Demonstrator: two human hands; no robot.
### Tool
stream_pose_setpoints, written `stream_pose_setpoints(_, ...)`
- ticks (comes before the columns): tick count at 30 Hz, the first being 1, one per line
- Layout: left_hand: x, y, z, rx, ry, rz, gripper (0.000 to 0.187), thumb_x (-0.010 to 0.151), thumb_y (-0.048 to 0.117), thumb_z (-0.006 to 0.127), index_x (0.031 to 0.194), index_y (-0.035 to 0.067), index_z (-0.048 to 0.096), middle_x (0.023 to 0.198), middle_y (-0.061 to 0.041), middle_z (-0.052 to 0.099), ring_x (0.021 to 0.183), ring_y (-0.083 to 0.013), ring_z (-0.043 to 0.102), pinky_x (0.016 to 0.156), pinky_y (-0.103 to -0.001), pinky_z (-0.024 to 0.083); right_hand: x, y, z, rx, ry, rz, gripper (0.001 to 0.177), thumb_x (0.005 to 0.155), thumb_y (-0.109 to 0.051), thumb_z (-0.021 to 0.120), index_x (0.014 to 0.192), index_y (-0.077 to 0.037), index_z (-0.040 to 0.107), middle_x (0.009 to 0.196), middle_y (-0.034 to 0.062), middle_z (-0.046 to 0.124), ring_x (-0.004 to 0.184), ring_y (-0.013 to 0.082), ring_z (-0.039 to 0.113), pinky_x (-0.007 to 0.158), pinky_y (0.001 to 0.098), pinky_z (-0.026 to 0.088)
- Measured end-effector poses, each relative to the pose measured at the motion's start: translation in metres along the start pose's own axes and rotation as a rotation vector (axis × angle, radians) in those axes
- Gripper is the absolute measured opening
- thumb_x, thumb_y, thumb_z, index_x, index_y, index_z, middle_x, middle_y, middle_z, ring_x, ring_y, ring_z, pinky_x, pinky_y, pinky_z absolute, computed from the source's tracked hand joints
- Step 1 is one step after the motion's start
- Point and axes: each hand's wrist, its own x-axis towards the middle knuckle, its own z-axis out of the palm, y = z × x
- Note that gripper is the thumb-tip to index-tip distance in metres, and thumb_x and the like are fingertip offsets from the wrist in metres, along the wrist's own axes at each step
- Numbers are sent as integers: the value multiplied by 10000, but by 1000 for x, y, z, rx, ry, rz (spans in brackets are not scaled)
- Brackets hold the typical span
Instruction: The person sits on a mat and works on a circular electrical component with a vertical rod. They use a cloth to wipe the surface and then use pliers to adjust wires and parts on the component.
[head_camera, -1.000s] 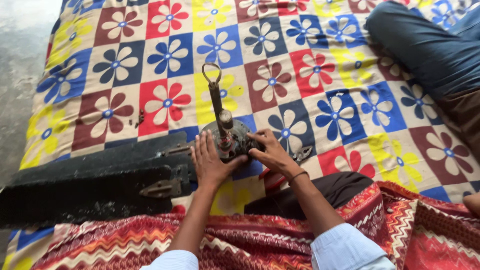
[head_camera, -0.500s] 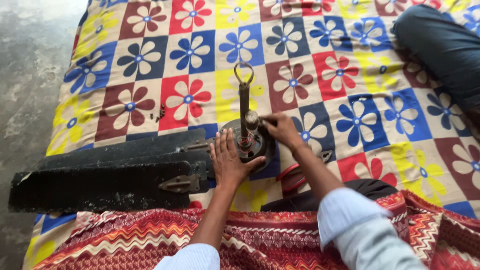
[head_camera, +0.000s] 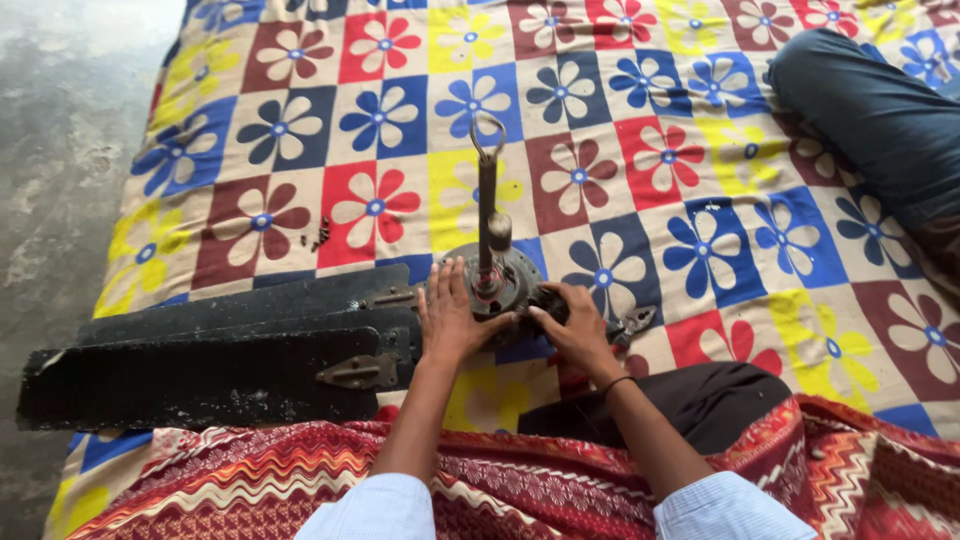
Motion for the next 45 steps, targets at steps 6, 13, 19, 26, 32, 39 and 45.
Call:
stream_pose_setpoints(6, -23, -18, -29, -27, -291, 34, 1638, 444, 652, 964, 1640, 174, -48, 1736, -138, -39, 1537, -288, -56, 1224, -442, 63, 29, 32, 16, 286, -56, 390, 417, 946, -300, 659, 1336, -156, 675, 1092, 89, 746, 951, 169, 669, 853, 298, 540)
stream_pose_setpoints(13, -18, -29, -37, 198, 30, 397, 1324, 513, 512, 979, 1580, 159, 280, 1611, -209, 322, 1509, -358, 277, 1226, -478, 281, 32, 27, 16, 849, -157, 548, 399, 974, -267, 638, 1304, -48, 682, 1127, -12, 732, 1024, 84, 647, 921, 248, 504)
stream_pose_setpoints(19, 0, -13, -62, 20, 24, 372, 1231, 427, 633, 961, 1431, 83, 508, 1343, -216, 616, 1233, -353, 603, 1050, -461, 488, 42, 26, 10, 1032, -63, 570, 363, 998, -253, 611, 1277, -34, 689, 1058, 37, 729, 917, 128, 674, 784, 272, 547)
stream_pose_setpoints(26, 23, 14, -79, -176, -166, -43, 900, 522, 839, 704, 1138, 187, 783, 872, -79, 793, 802, -224, 780, 776, -403, 616, 43, 0, -1, 801, 87, 262, 375, 1040, -162, 631, 1390, -42, 690, 1135, 106, 643, 948, 180, 556, 773, 300, 442)
stream_pose_setpoints(32, 7, 8, -69, -517, -144, -169, 834, 600, 844, 665, 945, 105, 839, 804, -93, 817, 793, -213, 813, 732, -385, 614, 16, -66, 1, 290, 154, -425, 476, 938, -77, 693, 1407, -62, 608, 1541, 164, 490, 1399, 304, 494, 1149, 395, 424)
stream_pose_setpoints(39, 2, 19, -65, -468, -85, -276, 843, 713, 850, 573, 1139, 155, 786, 986, -162, 774, 990, -343, 723, 872, -473, 542, 36, -47, 29, 397, 192, -143, 538, 1033, -83, 512, 1565, -75, 436, 1630, 179, 420, 1532, 319, 381, 1256, 394, 313)
stream_pose_setpoints(45, 15, 31, -41, -255, 326, 15, 717, 962, 709, 479, 1437, 182, 582, 1369, -164, 643, 1274, -417, 585, 1035, -506, 483, 29, -44, 31, 480, 186, -36, 483, 1027, -89, 534, 1508, -67, 496, 1621, 159, 431, 1530, 308, 380, 1241, 404, 303)
